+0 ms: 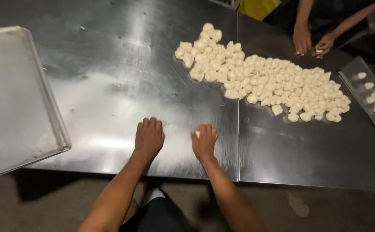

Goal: Rounding dough pieces into small balls and placing them on baking trays.

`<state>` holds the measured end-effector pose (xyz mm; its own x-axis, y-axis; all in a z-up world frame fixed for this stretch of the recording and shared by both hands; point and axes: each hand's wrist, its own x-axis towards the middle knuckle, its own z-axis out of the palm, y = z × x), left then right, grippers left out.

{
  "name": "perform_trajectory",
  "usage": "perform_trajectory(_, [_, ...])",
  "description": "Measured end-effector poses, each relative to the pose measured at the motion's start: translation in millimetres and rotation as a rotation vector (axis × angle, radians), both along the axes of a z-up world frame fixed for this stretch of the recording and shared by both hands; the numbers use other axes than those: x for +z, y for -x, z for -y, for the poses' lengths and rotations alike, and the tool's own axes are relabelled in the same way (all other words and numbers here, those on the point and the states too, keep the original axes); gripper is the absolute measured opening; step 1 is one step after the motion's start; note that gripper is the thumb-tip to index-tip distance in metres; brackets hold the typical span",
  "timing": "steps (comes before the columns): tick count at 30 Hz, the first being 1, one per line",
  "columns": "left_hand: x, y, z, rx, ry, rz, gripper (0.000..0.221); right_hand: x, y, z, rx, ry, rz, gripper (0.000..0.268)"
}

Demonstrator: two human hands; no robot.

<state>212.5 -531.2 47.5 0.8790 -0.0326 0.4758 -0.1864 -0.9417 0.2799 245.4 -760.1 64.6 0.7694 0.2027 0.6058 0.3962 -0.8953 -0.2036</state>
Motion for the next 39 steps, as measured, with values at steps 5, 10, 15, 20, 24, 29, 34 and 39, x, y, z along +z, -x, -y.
perform_trajectory(5, [18.6, 41.7, -10.2, 0.119, 0.908, -0.616, 0.044, 11.5, 47.0, 33.8, 0.274, -0.7, -0.663, 0.022])
perform_trajectory(10, [73.4, 88.7, 22.9, -0.221, 1.142, -0.716, 0.064, 84.9, 112.6, -11.4, 0.307, -0.875, -0.821, 0.037])
perform_trajectory(15, [91.9, 121.5, 47.6, -0.42, 1.326, -0.845, 0.067, 120.8, 156.3, -39.6, 0.225, -0.723, -0.647, 0.041])
perform_trajectory(20, [108.7, 140.6, 58.3, -0.366, 1.592, -0.936, 0.039, 116.2, 170.5, -50.7, 0.063, -0.626, -0.399, 0.047])
perform_trajectory(24, [108.9, 145.0, 58.9, -0.354, 1.718, -1.011, 0.036, 99.7, 169.4, -49.2, -0.008, -0.66, -0.324, 0.048])
perform_trajectory(29, [71.1, 122.8, 65.0, -0.377, 1.395, -0.636, 0.023, 31.8, 112.2, -4.1, -0.175, -0.435, -0.296, 0.045])
perform_trajectory(34, [30.3, 107.8, 11.4, -0.18, 0.822, -0.091, 0.013, 8.0, 105.0, 31.3, -0.184, -0.426, -0.465, 0.038])
perform_trajectory(39, [8.4, 89.4, -58.4, -0.029, 0.338, -0.199, 0.027, -1.1, 100.4, 49.9, -0.004, 0.033, -0.362, 0.033])
